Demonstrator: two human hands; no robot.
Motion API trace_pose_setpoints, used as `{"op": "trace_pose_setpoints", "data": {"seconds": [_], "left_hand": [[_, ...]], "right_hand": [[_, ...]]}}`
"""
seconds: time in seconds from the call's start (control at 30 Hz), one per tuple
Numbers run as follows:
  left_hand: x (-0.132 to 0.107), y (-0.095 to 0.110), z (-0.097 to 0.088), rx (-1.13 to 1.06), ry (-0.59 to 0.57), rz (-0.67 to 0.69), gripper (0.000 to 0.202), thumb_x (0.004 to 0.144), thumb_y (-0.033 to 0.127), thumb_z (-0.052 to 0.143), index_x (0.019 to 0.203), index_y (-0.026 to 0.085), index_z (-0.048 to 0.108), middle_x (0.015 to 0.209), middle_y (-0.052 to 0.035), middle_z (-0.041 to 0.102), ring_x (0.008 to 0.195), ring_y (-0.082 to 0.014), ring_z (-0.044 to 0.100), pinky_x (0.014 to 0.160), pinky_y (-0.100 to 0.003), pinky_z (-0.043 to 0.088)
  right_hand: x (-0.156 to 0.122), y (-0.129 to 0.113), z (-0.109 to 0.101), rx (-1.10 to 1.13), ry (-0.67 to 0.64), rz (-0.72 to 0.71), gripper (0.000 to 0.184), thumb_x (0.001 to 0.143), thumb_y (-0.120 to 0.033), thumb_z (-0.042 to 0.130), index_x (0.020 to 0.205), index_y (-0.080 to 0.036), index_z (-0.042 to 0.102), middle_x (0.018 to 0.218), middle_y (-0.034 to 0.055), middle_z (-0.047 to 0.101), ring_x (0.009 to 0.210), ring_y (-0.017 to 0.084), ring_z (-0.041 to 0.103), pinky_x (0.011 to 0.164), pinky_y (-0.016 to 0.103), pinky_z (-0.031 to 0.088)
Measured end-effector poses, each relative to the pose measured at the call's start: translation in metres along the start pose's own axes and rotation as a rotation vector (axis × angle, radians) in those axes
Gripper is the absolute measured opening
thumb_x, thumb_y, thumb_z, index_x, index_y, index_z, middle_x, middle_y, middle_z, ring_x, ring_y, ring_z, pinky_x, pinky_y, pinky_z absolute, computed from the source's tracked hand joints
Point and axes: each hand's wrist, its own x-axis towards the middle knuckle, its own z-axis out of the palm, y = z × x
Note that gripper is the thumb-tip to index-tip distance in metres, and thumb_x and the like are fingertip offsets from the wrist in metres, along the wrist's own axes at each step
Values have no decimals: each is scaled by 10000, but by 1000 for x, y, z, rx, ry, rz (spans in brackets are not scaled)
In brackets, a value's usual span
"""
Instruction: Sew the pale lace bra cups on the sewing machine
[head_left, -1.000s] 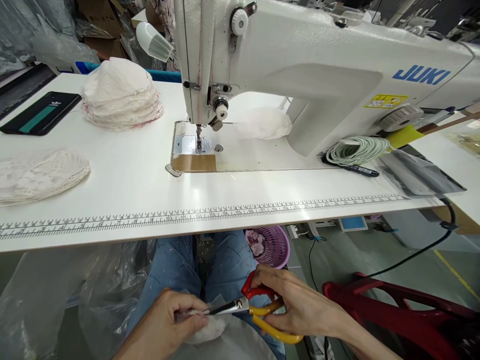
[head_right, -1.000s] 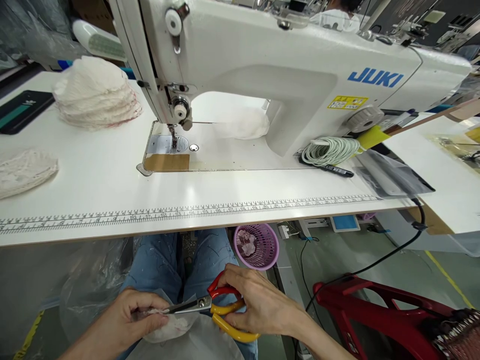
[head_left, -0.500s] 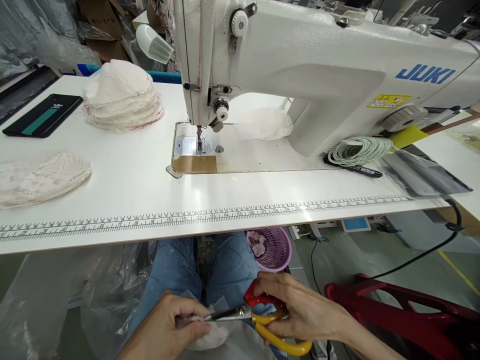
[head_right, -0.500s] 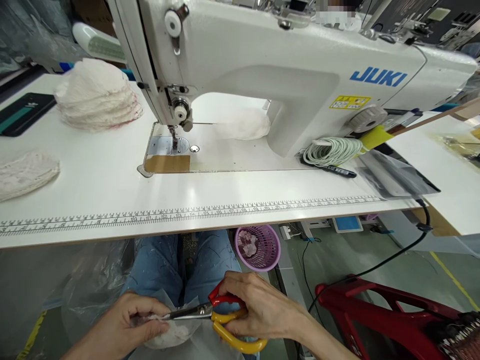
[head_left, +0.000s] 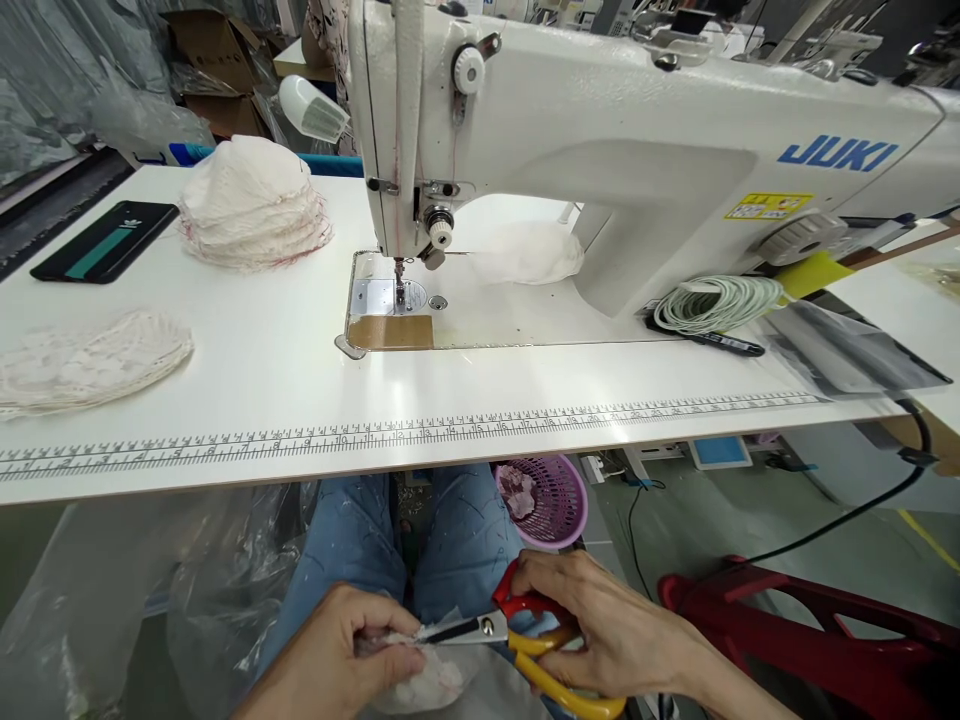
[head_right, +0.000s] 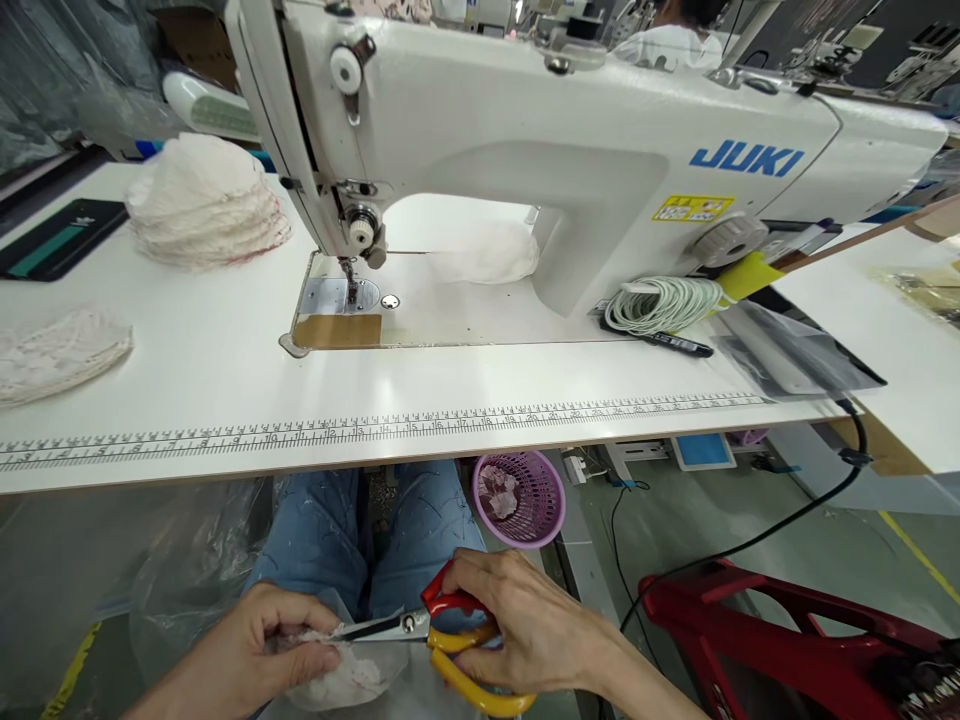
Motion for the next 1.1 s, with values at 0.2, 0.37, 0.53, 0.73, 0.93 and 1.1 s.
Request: {"op": "trace_pose_setpoints", "data": {"seconds": [0.2, 0.37, 0.53, 0.73, 0.93, 1.1], "left_hand": [[0, 2, 2, 69, 58, -13, 396, 683, 495, 589, 745, 131, 734, 609, -5, 497, 585, -129, 366, 522, -215, 272], [2, -1, 5, 9, -9, 31, 402, 707, 490, 590, 750, 117, 733, 587, -17, 542, 564, -127, 386, 517, -218, 277], [1, -1, 7, 49, 5, 18, 371, 706, 465, 595, 748, 122, 732, 609, -22, 573, 570, -128, 402, 519, -216, 277], [1, 4, 7, 34, -9, 8, 385, 702, 471, 589, 733, 110, 720, 571, -6, 512, 556, -123, 366, 518, -225, 265], [3, 2, 8, 24, 0, -1, 397, 687, 475, 591, 723, 100, 716, 555, 12, 445, 551, -120, 337, 510, -229, 242], [3, 1, 8, 10, 0, -19, 440, 663, 491, 603, 755, 79, 727, 556, 9, 445, 553, -124, 344, 516, -232, 244]], "right_hand": [[-6, 0, 2, -16, 22, 14, 396, 651, -137, 589, 1039, -212, 572, 1001, 34, 628, 842, 180, 586, 727, 231, 397], [-7, 1, 3, -1, 16, 8, 397, 663, -145, 602, 1052, -215, 567, 1005, 29, 631, 859, 184, 586, 741, 240, 395], [-6, 2, 5, 33, 7, 7, 394, 677, -159, 600, 1065, -215, 566, 1028, 36, 629, 888, 191, 584, 774, 249, 392], [-7, 3, 11, 51, 16, 13, 401, 668, -161, 614, 1062, -218, 561, 1030, 30, 623, 903, 197, 583, 797, 262, 384], [-4, 5, 11, -5, -21, -12, 352, 685, -143, 618, 1030, -196, 572, 919, 26, 626, 773, 169, 576, 708, 239, 394], [-3, 5, 11, 12, -14, -13, 370, 678, -142, 610, 1042, -196, 567, 948, 33, 630, 793, 181, 582, 723, 249, 393]]}}
